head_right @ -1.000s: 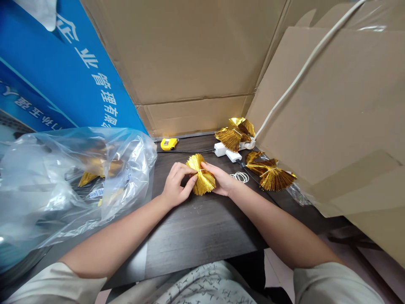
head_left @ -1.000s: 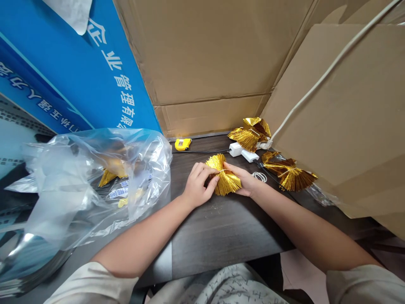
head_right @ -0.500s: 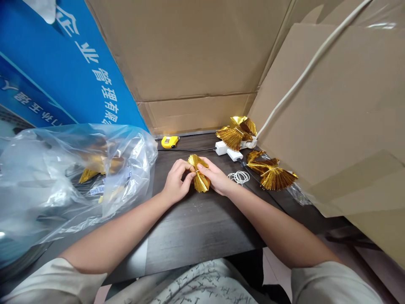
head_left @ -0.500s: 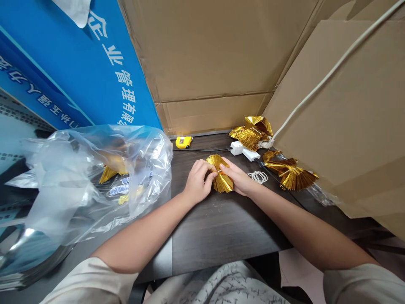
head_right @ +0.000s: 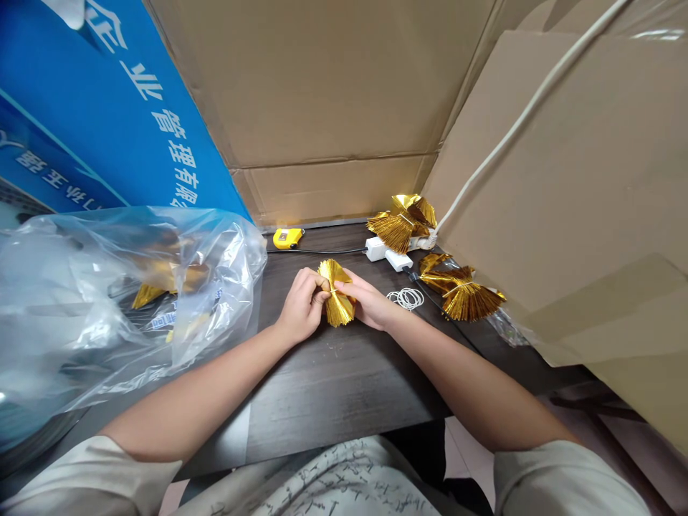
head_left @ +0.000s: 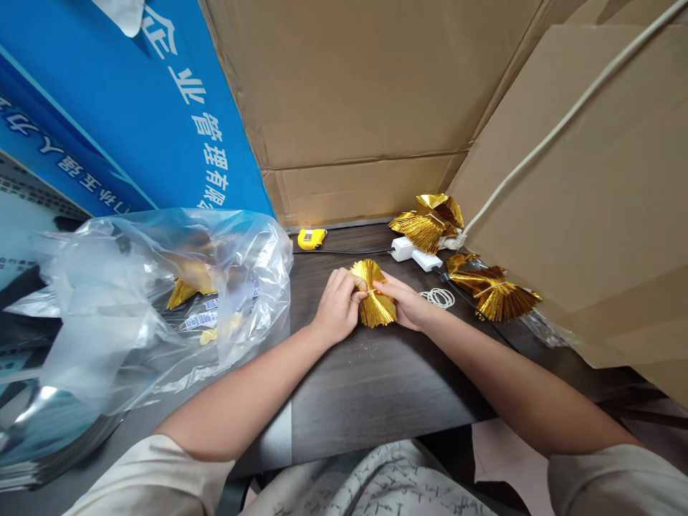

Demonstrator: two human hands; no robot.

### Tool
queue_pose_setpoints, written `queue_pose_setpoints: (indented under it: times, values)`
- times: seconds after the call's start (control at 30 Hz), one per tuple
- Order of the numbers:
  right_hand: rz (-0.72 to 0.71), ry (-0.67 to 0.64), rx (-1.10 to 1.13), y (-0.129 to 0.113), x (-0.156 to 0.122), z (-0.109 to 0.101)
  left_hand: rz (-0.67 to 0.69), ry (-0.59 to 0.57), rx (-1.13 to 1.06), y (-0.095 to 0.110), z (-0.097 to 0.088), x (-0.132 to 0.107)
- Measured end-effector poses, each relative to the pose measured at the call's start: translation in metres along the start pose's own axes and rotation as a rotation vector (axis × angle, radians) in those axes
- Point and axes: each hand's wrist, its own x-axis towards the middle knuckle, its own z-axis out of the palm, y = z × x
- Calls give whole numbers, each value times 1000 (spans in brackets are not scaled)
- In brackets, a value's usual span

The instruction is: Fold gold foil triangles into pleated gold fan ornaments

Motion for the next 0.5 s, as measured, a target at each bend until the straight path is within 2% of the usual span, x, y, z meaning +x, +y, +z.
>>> queue_pose_setpoints:
  times: [0.2, 0.3, 0.4, 0.5]
  values:
    - [12, -64, -5, -3, -2, -4, 1, 48, -73, 2, -1, 1]
    - [-5, -75, -24, -7, -2, -4, -144, 101, -166, 1, 0, 0]
    - [-16, -59, -64, -27, -9, -4, -309, 151, -254, -4, 2, 1]
    - [-110, 20, -259, -64, -27, -8, -412, 108, -299, -9, 3, 3]
